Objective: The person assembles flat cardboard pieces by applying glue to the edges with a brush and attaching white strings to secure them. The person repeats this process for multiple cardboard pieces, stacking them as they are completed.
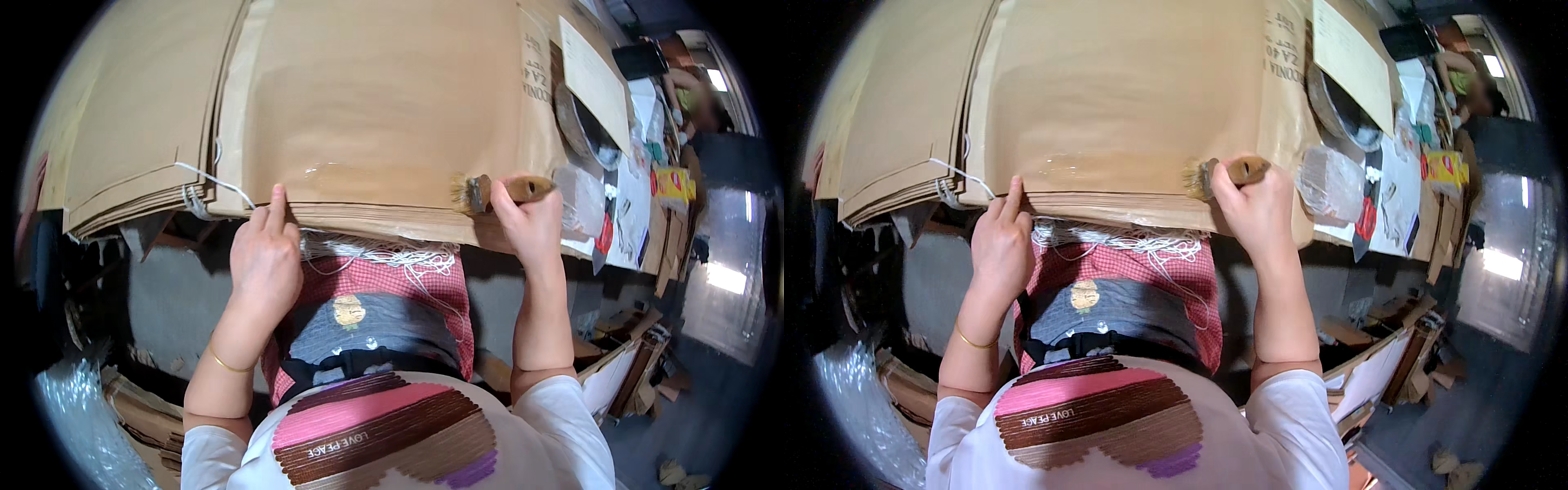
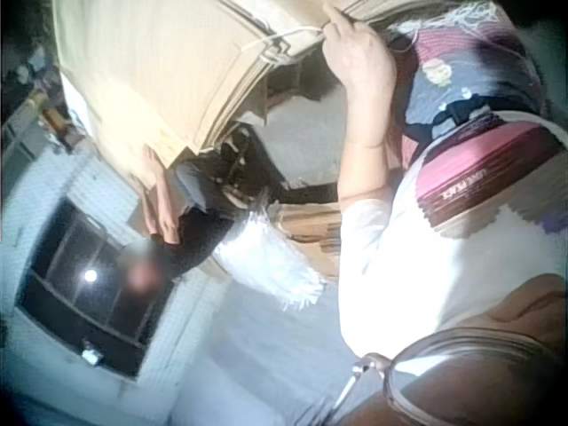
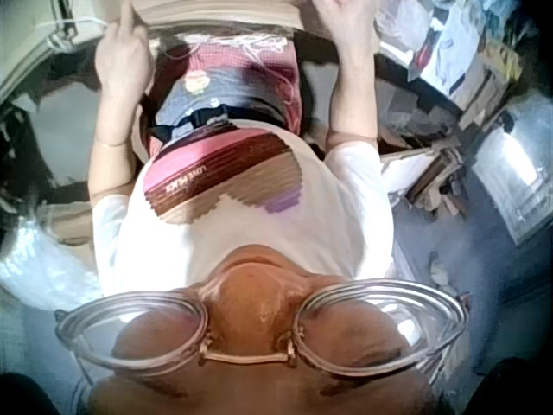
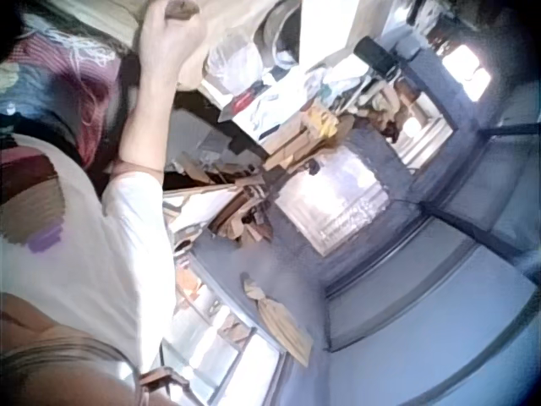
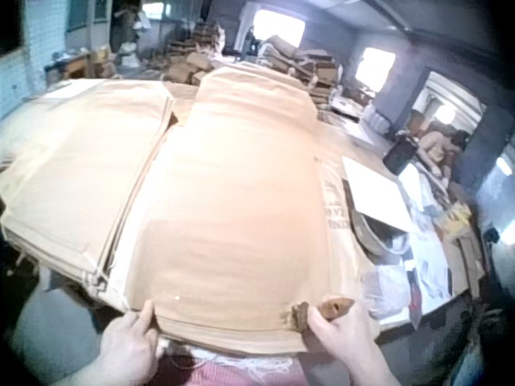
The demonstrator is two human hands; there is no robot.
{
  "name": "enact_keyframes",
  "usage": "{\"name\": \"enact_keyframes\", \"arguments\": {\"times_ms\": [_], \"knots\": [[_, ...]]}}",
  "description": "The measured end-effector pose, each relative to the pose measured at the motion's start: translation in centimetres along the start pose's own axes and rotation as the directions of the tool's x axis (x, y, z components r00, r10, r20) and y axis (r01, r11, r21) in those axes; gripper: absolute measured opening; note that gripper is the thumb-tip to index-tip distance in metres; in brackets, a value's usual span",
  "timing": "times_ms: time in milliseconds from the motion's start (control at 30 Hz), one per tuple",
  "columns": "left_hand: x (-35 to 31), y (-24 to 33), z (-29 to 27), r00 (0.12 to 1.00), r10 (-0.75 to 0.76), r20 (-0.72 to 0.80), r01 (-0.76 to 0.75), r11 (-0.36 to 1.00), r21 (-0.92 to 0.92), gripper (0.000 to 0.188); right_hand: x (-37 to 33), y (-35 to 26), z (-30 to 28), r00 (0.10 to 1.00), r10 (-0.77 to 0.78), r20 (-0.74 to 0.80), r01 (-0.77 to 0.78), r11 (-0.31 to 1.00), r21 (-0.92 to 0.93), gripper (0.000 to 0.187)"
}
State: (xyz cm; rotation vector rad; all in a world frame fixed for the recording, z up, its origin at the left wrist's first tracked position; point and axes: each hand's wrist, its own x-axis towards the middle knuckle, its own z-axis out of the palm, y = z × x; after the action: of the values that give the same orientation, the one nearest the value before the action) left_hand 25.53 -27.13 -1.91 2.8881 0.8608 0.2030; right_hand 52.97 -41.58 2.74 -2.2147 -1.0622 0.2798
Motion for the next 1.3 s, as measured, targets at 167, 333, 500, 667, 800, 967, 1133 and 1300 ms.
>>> {"name": "enact_keyframes", "arguments": {"times_ms": [167,333,500,667,800,967,1133,1300], "knots": [[0.3,0.6,-0.2,0.999,-0.002,0.054,-0.001,0.998,0.066,0.009,1.5,-0.5,0.0,0.992,-0.127,0.009,0.113,0.847,-0.519,0.015],[0.1,1.1,-0.6,0.997,-0.035,0.072,0.031,0.998,0.055,0.005,-1.4,3.1,-6.0,0.993,0.078,-0.089,0.044,0.457,0.888,0.017],[-0.2,1.9,-1.9,0.996,0.044,-0.077,-0.058,0.979,-0.196,0.008,-4.4,14.1,-11.9,0.889,-0.206,-0.408,-0.003,0.890,-0.455,0.030],[-1.5,3.9,-6.6,0.926,0.299,0.229,0.044,0.518,-0.854,0.009,-7.3,10.8,-7.5,0.935,-0.278,-0.220,0.105,0.809,-0.578,0.041],[-0.2,7.0,-8.9,0.895,0.417,0.161,-0.037,0.428,-0.903,0.004,-11.5,0.0,3.5,0.889,-0.415,0.194,0.229,0.771,0.595,0.028],[-0.6,4.3,-11.6,0.974,0.191,0.124,-0.074,0.779,-0.623,0.019,-11.4,2.4,0.9,0.804,-0.446,0.393,-0.088,0.565,0.820,0.008],[1.1,-1.6,-10.0,0.994,-0.075,-0.084,0.014,0.819,-0.573,0.009,-5.3,4.4,-7.5,0.933,-0.231,0.277,0.068,0.867,0.494,0.018],[4.8,-4.5,-1.7,0.985,-0.173,0.027,0.153,0.773,-0.615,0.006,0.1,9.2,-1.3,0.907,0.197,0.372,-0.405,0.647,0.646,0.011]]}}
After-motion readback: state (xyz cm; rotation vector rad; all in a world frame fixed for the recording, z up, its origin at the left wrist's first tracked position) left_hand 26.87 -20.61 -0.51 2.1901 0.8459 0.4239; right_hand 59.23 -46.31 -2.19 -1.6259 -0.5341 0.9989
